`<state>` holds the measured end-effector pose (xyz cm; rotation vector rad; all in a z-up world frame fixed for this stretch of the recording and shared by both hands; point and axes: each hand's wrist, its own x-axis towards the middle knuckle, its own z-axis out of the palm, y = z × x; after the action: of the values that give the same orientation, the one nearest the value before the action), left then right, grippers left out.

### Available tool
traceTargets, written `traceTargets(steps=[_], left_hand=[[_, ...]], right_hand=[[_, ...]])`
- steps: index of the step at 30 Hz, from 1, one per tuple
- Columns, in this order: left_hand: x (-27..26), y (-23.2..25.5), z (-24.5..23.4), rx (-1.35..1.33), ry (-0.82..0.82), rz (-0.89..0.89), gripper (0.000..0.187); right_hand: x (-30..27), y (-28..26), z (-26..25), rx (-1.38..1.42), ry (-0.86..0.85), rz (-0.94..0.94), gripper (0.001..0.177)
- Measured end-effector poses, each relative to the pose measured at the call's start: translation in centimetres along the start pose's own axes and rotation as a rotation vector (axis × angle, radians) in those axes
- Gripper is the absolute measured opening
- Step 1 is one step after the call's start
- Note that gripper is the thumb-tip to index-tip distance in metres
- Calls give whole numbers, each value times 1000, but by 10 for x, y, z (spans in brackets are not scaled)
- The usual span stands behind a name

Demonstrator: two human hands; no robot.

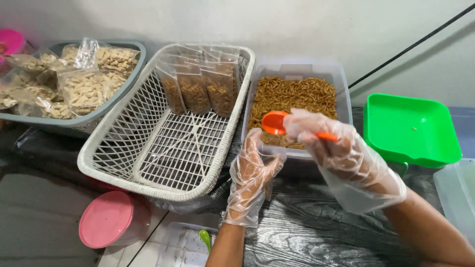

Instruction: Packaging dried insects by scooping them into bags and weighing them on a digital scale.

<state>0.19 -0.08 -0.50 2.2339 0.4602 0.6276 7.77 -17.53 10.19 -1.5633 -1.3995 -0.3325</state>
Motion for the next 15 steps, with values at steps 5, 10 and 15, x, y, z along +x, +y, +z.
traceTargets(steps=[5, 10, 15], left_hand=[[-2, 1, -2, 63, -15, 33, 82], [2, -2, -2, 40, -31, 26, 85], [2, -7, 3, 61, -5, 48, 85]], right_hand=[[32, 61, -13, -277, 71, 242, 16], [44, 138, 2, -266, -69, 483, 25], [47, 177, 15, -454, -243, 481, 31]])
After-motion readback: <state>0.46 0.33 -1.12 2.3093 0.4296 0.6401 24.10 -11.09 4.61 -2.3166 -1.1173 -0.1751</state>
